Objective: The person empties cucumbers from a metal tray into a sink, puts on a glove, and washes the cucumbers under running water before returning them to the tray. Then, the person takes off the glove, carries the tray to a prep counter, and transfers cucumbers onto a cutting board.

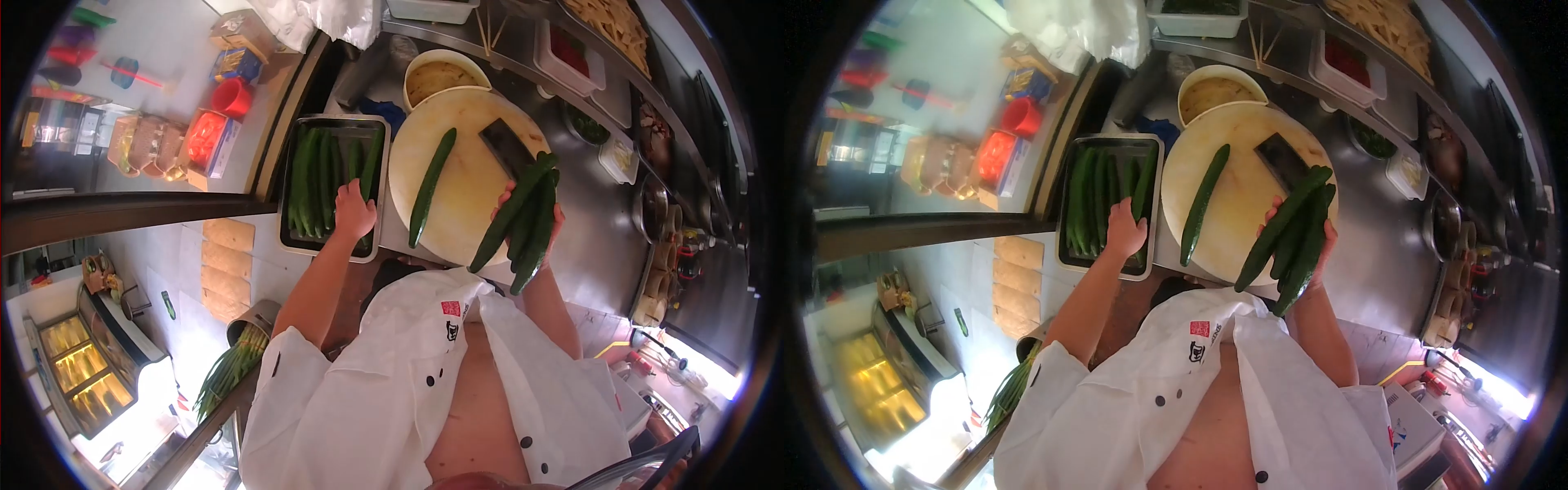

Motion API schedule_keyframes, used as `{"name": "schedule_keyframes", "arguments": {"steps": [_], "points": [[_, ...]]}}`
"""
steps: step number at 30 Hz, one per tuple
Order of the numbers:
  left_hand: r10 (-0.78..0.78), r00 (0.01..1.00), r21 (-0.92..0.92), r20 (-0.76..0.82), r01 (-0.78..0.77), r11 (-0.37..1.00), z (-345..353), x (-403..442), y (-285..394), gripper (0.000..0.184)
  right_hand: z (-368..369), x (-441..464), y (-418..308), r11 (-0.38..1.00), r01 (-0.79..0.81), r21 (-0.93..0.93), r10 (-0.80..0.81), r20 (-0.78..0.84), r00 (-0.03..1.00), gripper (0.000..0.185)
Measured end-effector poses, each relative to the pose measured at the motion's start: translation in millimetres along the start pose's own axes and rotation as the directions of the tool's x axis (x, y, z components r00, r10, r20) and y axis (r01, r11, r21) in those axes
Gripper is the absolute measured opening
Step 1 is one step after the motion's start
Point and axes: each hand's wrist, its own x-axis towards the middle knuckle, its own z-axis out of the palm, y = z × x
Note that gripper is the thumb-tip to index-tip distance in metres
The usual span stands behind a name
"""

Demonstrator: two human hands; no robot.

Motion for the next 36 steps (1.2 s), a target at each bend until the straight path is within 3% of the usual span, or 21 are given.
{"name": "schedule_keyframes", "arguments": {"steps": [2,5,8,10,14,16,20,22,25,30,32,33,34,35,36], "points": [[0.005,0.999,-0.037,0.051,-0.003,0.999,2.2,-6.7,-9.2,0.065,-0.3,-2.6,-3.9,1.0,0.01,-0.016,-0.01,-0.006,1.0,0.076],[0.042,0.999,-0.04,0.0,-0.042,0.998,5.3,-23.2,-10.3,0.064,-1.2,-4.6,-6.9,0.999,0.021,-0.034,-0.021,-0.015,1.0,0.077],[0.028,1.0,0.061,0.008,-0.028,0.998,1.7,-33.8,-5.2,0.065,-1.1,-6.6,-8.4,0.999,0.001,-0.046,-0.001,-0.015,1.0,0.078],[0.092,0.973,0.106,-0.213,-0.07,0.992,8.3,-27.9,-21.0,0.068,-1.3,-6.4,-7.5,0.998,-0.017,-0.054,0.017,-0.007,1.0,0.078],[0.082,0.935,0.159,-0.346,-0.028,0.987,-3.8,-14.5,-31.1,0.07,1.6,-3.1,-7.0,0.997,0.015,-0.071,-0.018,-0.047,0.999,0.076],[-0.005,0.96,0.413,-0.281,0.126,0.902,-22.4,-16.0,-9.9,0.07,6.3,-0.9,-7.0,0.996,0.015,-0.087,-0.019,-0.047,0.999,0.076],[-0.124,0.982,0.428,-0.143,0.174,0.887,-33.6,-7.7,-10.8,0.073,14.3,6.2,-4.8,0.998,-0.014,-0.057,0.014,0.003,1.0,0.075],[-0.155,0.982,0.518,-0.103,0.186,0.835,-31.1,-4.8,-10.9,0.065,15.0,6.6,-4.5,0.999,-0.018,-0.043,0.018,0.012,1.0,0.075],[-0.24,0.971,0.486,-0.006,0.213,0.847,-36.5,11.1,-11.9,0.055,13.7,7.2,-2.8,0.998,-0.032,-0.048,0.034,0.03,0.999,0.076],[-0.246,0.969,0.436,-0.012,0.227,0.871,-38.1,18.0,-15.8,0.044,9.5,9.7,5.2,0.993,-0.106,0.045,0.107,-0.03,0.994,0.078],[-0.265,0.964,0.404,0.011,0.238,0.883,-37.3,20.8,-22.8,0.043,2.2,15.1,5.9,0.986,-0.153,0.063,0.152,0.015,0.988,0.079],[-0.352,0.927,0.034,0.13,0.351,0.936,-32.5,26.3,-42.7,0.042,-3.1,16.7,4.7,0.976,-0.204,0.071,0.2,0.057,0.978,0.08],[-0.378,0.88,-0.322,0.287,0.46,0.827,-26.9,30.5,-52.6,0.042,-8.8,17.8,7.4,0.966,-0.254,0.053,0.251,0.055,0.967,0.083],[-0.27,0.891,-0.65,0.366,0.452,0.611,-36.5,23.7,-26.7,0.042,-6.3,15.1,3.7,0.963,-0.256,0.086,0.254,0.037,0.967,0.083],[-0.183,0.899,-0.857,0.398,0.435,0.277,-69.6,4.4,-4.1,0.044,-0.4,20.1,12.8,0.948,-0.291,0.129,0.288,0.039,0.957,0.082]]}}
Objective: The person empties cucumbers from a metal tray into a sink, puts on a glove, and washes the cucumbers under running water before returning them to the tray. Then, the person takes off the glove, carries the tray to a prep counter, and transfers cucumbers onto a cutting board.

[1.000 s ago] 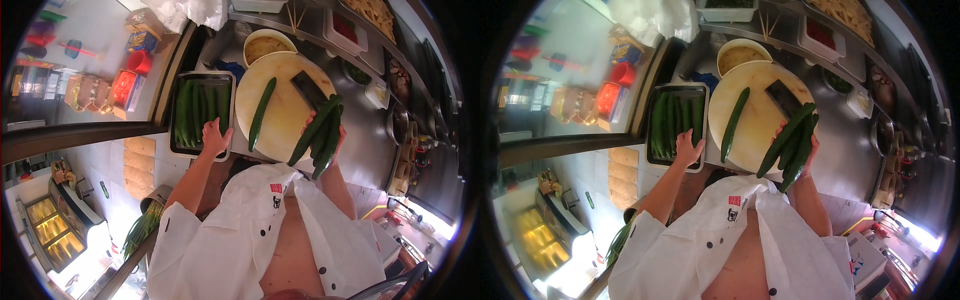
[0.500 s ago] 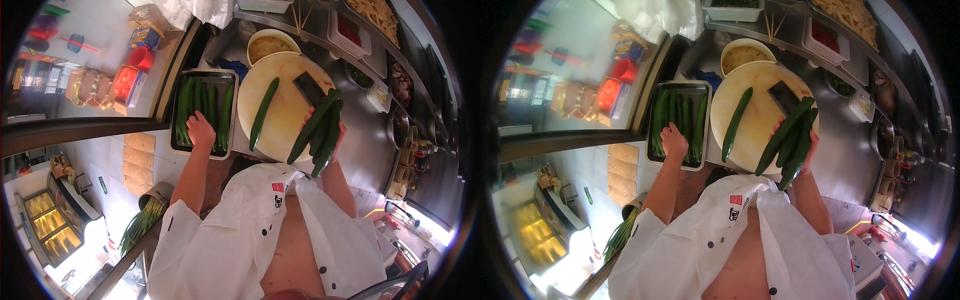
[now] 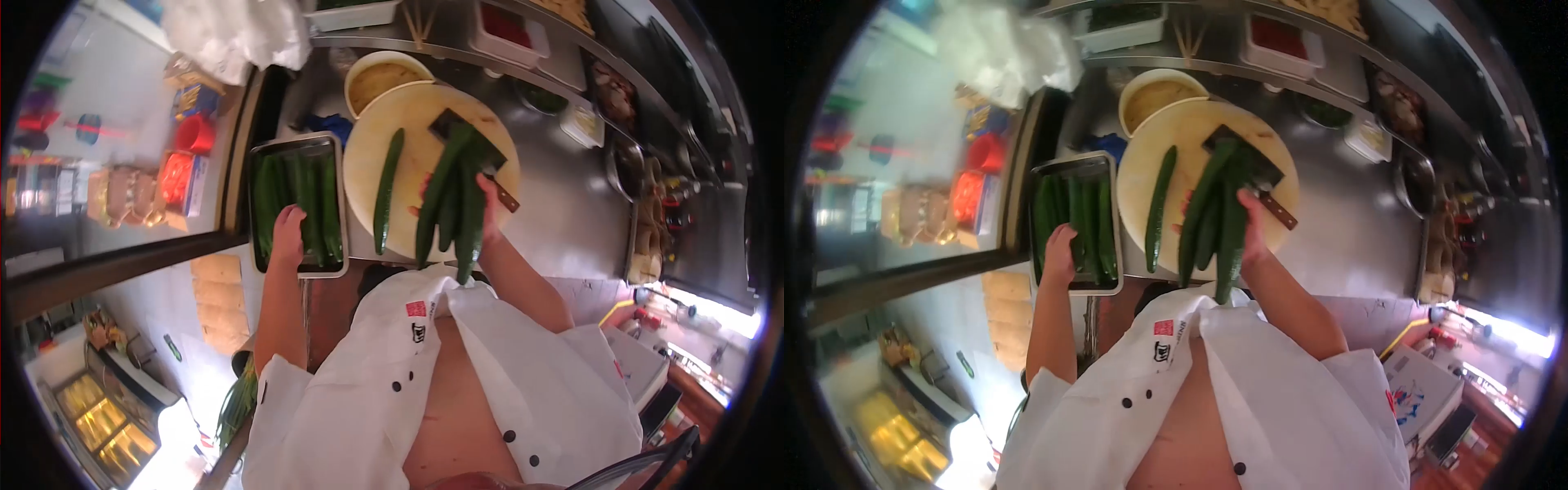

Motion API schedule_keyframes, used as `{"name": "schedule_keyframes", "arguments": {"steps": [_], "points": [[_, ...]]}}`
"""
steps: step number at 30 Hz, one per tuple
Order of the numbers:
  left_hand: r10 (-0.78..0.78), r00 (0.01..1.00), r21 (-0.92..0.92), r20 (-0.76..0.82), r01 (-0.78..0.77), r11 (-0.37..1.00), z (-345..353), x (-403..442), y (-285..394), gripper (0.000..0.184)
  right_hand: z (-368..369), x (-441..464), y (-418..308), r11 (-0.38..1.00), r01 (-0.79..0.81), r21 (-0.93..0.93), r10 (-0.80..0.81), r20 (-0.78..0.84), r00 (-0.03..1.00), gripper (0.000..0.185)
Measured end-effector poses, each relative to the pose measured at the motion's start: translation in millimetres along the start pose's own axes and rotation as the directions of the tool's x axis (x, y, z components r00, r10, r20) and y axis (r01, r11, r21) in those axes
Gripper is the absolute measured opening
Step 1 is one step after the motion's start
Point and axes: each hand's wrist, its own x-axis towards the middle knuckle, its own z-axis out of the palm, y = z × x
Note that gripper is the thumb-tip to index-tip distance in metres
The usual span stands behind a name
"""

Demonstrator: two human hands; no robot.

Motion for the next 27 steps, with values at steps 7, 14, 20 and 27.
{"name": "schedule_keyframes", "arguments": {"steps": [7,14,20,27], "points": [[0.383,0.872,0.213,0.305,-0.455,0.865,128.3,-102.4,39.2,0.043,15.3,23.2,16.1,0.992,-0.095,0.08,0.087,0.092,0.992,0.069],[0.488,0.753,0.473,0.441,-0.657,0.587,166.4,-107.0,33.3,0.062,16.0,30.8,19.2,0.998,-0.064,-0.031,0.067,0.104,0.992,0.071],[0.467,0.745,0.467,0.476,-0.664,0.583,177.6,-111.9,48.9,0.058,13.2,30.6,25.3,0.999,-0.05,-0.005,0.05,0.196,0.979,0.077],[0.209,0.778,0.204,0.593,-0.395,0.896,149.8,-115.1,54.8,0.051,15.0,15.2,20.4,0.997,0.063,-0.039,-0.052,0.24,0.969,0.089]]}}
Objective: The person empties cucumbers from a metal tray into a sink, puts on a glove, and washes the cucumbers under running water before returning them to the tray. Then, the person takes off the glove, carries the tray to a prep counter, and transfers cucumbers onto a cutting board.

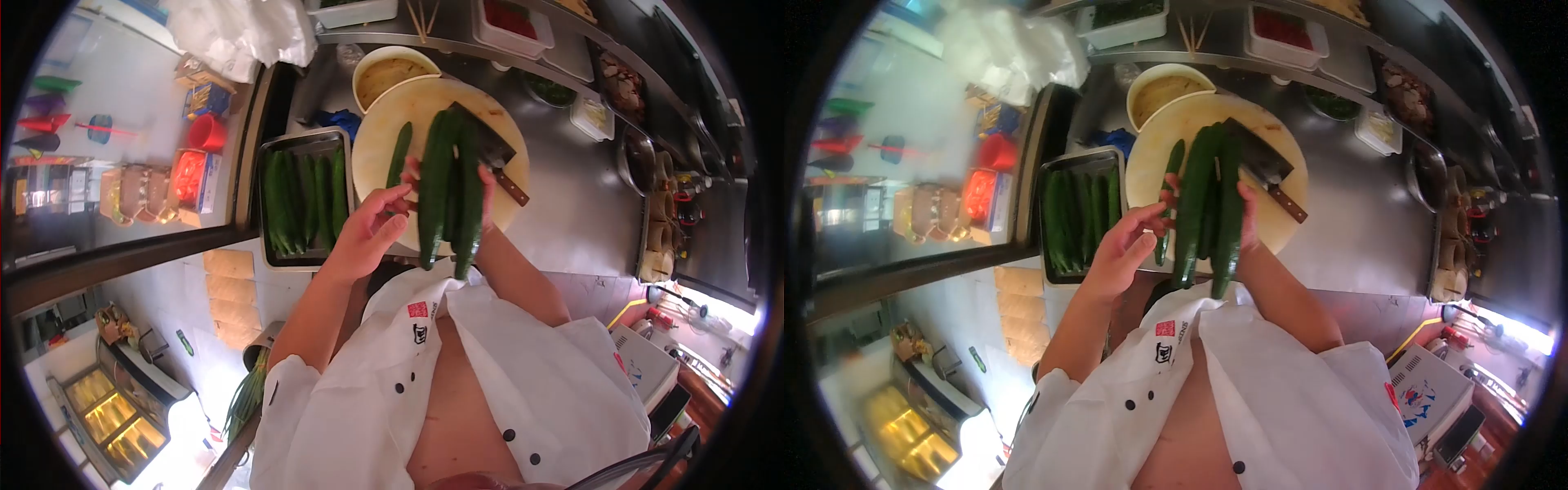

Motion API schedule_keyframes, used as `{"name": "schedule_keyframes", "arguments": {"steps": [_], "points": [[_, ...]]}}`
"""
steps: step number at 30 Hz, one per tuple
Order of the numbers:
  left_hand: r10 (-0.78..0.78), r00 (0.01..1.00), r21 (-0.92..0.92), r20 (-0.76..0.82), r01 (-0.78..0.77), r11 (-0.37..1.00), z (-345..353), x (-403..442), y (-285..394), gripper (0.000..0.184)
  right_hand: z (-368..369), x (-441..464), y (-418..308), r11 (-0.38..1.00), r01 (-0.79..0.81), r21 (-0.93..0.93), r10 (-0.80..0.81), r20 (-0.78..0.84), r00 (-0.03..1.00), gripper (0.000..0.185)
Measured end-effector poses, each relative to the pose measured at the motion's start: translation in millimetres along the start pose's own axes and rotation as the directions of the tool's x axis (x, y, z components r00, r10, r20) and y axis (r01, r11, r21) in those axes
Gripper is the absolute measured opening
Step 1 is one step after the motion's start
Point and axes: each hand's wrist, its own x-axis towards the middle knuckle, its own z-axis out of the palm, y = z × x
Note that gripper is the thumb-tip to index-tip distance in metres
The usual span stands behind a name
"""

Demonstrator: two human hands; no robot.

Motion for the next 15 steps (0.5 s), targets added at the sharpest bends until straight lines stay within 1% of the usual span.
{"name": "schedule_keyframes", "arguments": {"steps": [1,2,3,4,5,6,7,8,9,10,11,12,13,14,15], "points": [[-0.063,0.998,-0.094,-0.01,0.061,0.994,-4.2,-6.3,-7.8,0.05,-3.2,-4.1,-3.4,1.0,-0.011,0.011,0.011,0.005,1.0,0.089],[-0.045,0.997,-0.076,-0.055,0.041,0.996,-12.6,-11.4,-21.7,0.047,-6.0,-8.1,-7.8,1.0,0.004,0.023,-0.004,-0.002,1.0,0.09],[-0.048,0.997,-0.07,-0.067,0.043,0.997,-26.4,-16.3,-38.5,0.047,-8.0,-12.0,-11.6,0.999,0.021,0.035,-0.021,-0.01,1.0,0.091],[-0.064,0.975,0.131,-0.213,0.093,0.987,-45.2,-22.3,-57.3,0.047,-7.9,-15.9,-14.3,0.999,0.051,0.011,-0.05,-0.011,0.999,0.093],[-0.049,0.935,0.315,-0.352,0.168,0.934,-65.3,-28.8,-77.3,0.048,-8.5,-18.5,-18.2,0.999,0.045,0.017,-0.045,-0.008,0.999,0.093],[0.123,0.885,0.649,-0.45,0.229,0.726,-90.3,-36.0,-102.0,0.053,-9.4,-21.5,-22.1,0.998,0.061,0.03,-0.062,0.004,0.998,0.094],[0.319,0.828,0.858,-0.461,0.324,0.399,-112.8,-42.6,-120.4,0.057,-11.6,-23.7,-27.1,0.996,0.077,0.042,-0.078,0.018,0.997,0.095],[0.321,0.825,0.857,-0.465,0.329,0.396,-124.5,-48.6,-124.3,0.057,-16.0,-26.1,-32.8,0.996,0.092,0.013,-0.092,0.05,0.994,0.097],[0.354,0.74,0.82,-0.572,0.516,0.248,-134.5,-54.8,-128.6,0.062,-18.9,-27.9,-37.5,0.996,0.089,0.016,-0.09,0.053,0.995,0.097],[0.404,0.638,0.726,-0.655,0.68,0.102,-143.5,-60.0,-133.6,0.067,-18.9,-29.4,-41.9,0.995,0.097,0.024,-0.098,0.091,0.991,0.098],[0.404,0.636,0.724,-0.657,0.682,0.103,-156.6,-64.4,-147.6,0.067,-18.9,-30.6,-44.5,0.994,0.102,0.031,-0.106,0.126,0.986,0.099],[0.323,0.65,0.715,-0.688,0.682,0.154,-170.2,-67.1,-165.0,0.069,-19.7,-31.0,-45.2,0.992,0.111,0.058,-0.118,0.15,0.982,0.102],[0.24,0.66,0.702,-0.711,0.682,0.203,-173.4,-66.5,-165.8,0.07,-17.7,-31.9,-45.3,0.993,0.106,0.056,-0.113,0.152,0.982,0.102],[0.241,0.657,0.699,-0.715,0.685,0.206,-174.7,-66.1,-167.4,0.07,-13.9,-33.3,-45.0,0.991,0.109,0.079,-0.12,0.144,0.982,0.103],[0.255,0.678,0.721,-0.689,0.675,0.156,-175.0,-62.9,-169.4,0.067,-11.9,-32.9,-45.7,0.988,0.115,0.101,-0.128,0.136,0.982,0.103]]}}
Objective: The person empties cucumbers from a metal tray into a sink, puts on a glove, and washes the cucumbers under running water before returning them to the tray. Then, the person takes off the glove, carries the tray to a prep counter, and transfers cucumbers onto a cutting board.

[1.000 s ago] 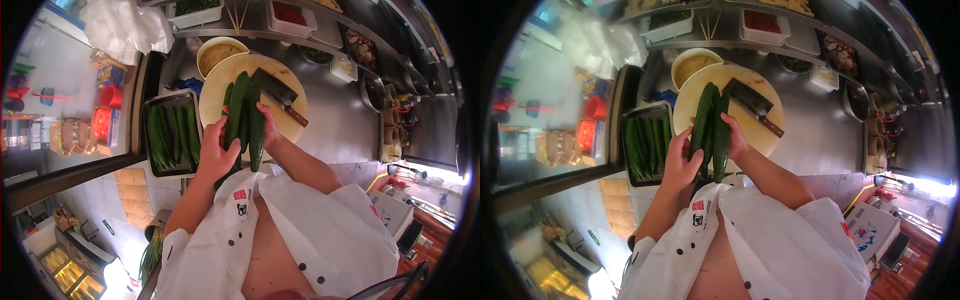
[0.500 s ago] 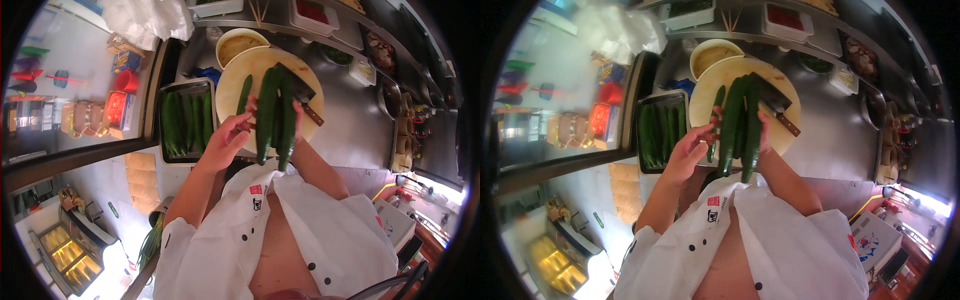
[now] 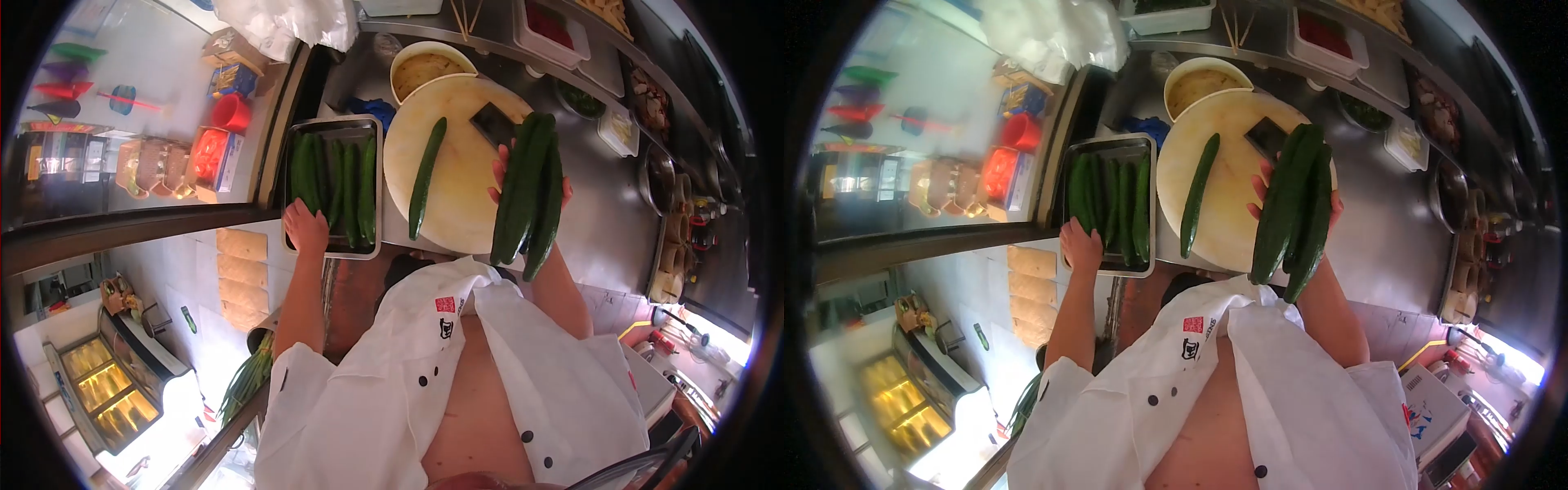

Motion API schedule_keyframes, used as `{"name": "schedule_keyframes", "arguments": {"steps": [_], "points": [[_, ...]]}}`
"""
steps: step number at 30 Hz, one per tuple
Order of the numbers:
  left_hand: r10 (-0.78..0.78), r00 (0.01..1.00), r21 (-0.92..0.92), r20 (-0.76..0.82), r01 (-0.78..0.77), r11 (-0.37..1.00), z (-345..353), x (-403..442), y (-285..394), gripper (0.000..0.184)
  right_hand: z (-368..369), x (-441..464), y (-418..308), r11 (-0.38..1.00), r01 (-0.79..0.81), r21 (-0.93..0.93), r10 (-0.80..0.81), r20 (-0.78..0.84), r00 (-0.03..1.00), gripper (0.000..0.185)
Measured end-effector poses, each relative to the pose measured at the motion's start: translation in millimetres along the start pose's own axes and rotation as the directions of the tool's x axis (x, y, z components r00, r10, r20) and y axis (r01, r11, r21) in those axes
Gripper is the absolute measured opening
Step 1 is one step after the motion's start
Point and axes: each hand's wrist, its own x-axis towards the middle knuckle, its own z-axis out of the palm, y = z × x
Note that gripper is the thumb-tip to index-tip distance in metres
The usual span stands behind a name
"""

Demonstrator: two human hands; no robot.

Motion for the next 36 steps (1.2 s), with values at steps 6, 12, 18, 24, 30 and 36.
{"name": "schedule_keyframes", "arguments": {"steps": [6,12,18,24,30,36], "points": [[0.18,0.982,-0.168,0.052,-0.169,0.971,9.3,-22.6,35.8,0.056,-2.3,-2.3,-0.2,0.999,-0.024,0.027,0.023,0.04,0.999,0.103],[0.091,0.983,-0.298,-0.159,-0.136,0.945,33.8,-11.0,2.0,0.05,-3.0,-6.7,-0.5,0.999,-0.035,0.036,0.033,0.052,0.998,0.104],[-0.055,0.997,-0.087,-0.054,0.05,0.995,15.3,0.3,0.0,0.058,2.1,-7.7,0.2,0.998,-0.025,0.053,0.023,0.045,0.999,0.104],[-0.182,0.982,-0.021,-0.052,0.181,0.983,10.9,-3.7,7.2,0.078,7.3,-4.6,-1.5,0.998,-0.03,0.063,0.026,0.063,0.998,0.104],[-0.266,0.96,-0.148,0.083,0.276,0.95,31.6,9.1,-16.1,0.099,6.8,-4.3,-4.3,0.996,-0.048,0.079,0.042,0.08,0.996,0.104],[-0.249,0.957,-0.28,0.147,0.281,0.918,14.6,9.4,-22.9,0.096,10.4,-6.8,-5.5,0.997,-0.032,0.066,0.028,0.051,0.998,0.103]]}}
